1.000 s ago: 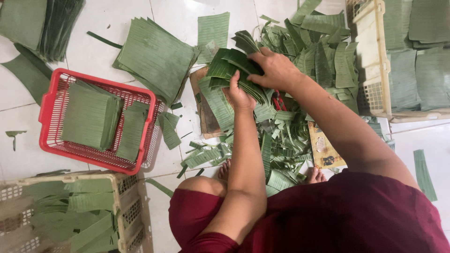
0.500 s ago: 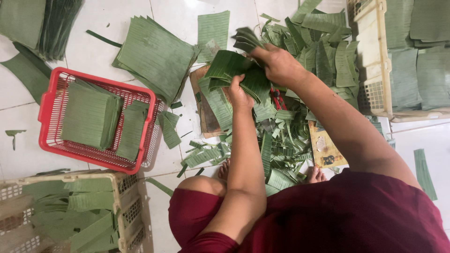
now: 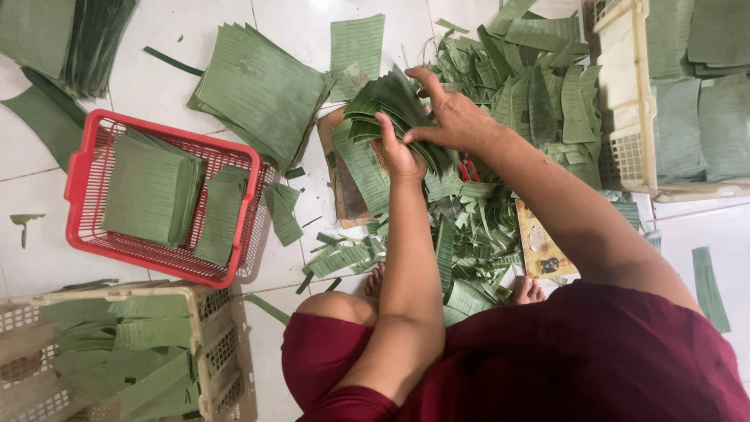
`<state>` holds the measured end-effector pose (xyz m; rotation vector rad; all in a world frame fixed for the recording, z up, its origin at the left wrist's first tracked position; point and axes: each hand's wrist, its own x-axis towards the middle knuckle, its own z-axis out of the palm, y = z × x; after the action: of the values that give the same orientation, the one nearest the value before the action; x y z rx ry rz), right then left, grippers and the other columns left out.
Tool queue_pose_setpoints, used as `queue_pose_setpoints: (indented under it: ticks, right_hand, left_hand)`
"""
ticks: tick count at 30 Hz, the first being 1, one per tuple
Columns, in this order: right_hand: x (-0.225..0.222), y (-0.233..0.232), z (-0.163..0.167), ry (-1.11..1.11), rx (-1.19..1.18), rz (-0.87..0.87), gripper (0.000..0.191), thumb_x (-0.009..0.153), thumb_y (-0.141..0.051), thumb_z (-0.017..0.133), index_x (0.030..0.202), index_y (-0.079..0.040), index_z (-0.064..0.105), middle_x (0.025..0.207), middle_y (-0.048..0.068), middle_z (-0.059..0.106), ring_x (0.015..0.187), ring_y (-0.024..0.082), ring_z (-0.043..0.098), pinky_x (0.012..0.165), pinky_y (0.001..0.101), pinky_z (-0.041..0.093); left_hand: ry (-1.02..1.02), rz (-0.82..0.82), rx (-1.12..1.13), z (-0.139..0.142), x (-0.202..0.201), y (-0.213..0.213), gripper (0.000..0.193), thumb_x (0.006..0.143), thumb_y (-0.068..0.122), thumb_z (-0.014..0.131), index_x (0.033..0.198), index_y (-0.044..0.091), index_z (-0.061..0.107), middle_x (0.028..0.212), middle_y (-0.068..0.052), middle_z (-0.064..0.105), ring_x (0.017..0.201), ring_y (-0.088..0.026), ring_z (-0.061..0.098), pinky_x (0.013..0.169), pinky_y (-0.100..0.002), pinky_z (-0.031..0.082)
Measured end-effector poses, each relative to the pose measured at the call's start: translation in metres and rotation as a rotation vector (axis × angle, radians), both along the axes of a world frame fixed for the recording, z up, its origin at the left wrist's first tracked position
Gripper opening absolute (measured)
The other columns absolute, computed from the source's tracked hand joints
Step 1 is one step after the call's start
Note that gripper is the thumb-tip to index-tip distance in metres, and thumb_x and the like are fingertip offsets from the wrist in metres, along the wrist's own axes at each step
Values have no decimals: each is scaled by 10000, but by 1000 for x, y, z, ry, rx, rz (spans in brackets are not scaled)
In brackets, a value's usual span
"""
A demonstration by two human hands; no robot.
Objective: The person sits on the floor trimming banana leaves. They align a stack of leaves on a wooden board, hold a metal ruler as a straightedge, and cut the edges square with scissors, then place the trimmed leaves into a red basket and gather more leaves to trim.
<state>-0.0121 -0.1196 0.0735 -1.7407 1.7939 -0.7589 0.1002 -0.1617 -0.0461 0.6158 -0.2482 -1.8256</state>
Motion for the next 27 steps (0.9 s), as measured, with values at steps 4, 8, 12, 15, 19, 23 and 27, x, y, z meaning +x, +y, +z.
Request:
queue_pose_setpoints:
  ticks: [4, 8, 12, 15, 19, 23, 27]
  right_hand:
    - [-7, 0, -5, -143, 67, 4, 851, 865, -263, 753, 1484, -102, 190, 1224, 385, 624, 1058, 494, 690, 939, 501, 544]
    - [-14, 0, -18, -97, 131, -111, 616, 982, -102, 515, 1533, -59, 243, 974, 375, 697, 980, 542, 683, 945, 556, 516]
    - [-12, -1, -27, -21, 121, -145, 580, 1050, -222, 556, 1520, -40, 269, 969, 383, 681, 995, 555, 658, 909, 589, 488]
    - [-8, -3, -26, 21, 139, -120, 695, 1013, -391, 664, 1472, -15, 301, 1059, 372, 678, 1015, 539, 660, 897, 565, 515]
    - [-10, -4, -24, 7, 53, -30, 876, 848, -477, 805, 1409, 27, 358, 1084, 365, 678, 1043, 500, 678, 926, 517, 530]
    - [-17, -3, -35, -142, 72, -32, 748, 852, -405, 740, 1388, 24, 443, 1156, 322, 688, 1033, 454, 713, 899, 490, 552]
    - [-27, -5, -55, -27, 91, -93, 510, 947, -246, 586, 1338, 63, 480, 1060, 375, 661, 1025, 538, 642, 921, 552, 509]
  left_hand:
    - [-3, 9, -93, 4, 2, 2, 689, 1000, 483, 644, 1494, 62, 412, 1418, -149, 567, 1228, -312, 597, 1017, -470, 519]
    - [-49, -9, 6, 2, 4, -1, 676, 990, 451, 660, 1503, 85, 415, 1425, -115, 549, 1250, -285, 574, 1035, -453, 512]
    - [-35, 4, 39, -3, 2, -2, 677, 947, 400, 706, 1489, 117, 415, 1410, -97, 558, 1242, -282, 578, 1024, -442, 515]
    - [-68, 6, 44, -4, 0, -2, 690, 933, 362, 741, 1487, 100, 424, 1413, -102, 559, 1242, -283, 580, 1013, -441, 520]
    - [-106, -6, 42, -4, -1, -1, 697, 924, 335, 763, 1483, 76, 437, 1407, -114, 563, 1229, -284, 581, 993, -441, 526]
    - [-148, -13, 96, -4, 0, -1, 671, 913, 356, 730, 1463, 124, 424, 1398, -83, 563, 1216, -264, 587, 986, -450, 531]
    - [-59, -14, 101, -4, 2, -1, 650, 964, 416, 686, 1476, 89, 452, 1355, -131, 594, 1176, -295, 621, 975, -463, 543]
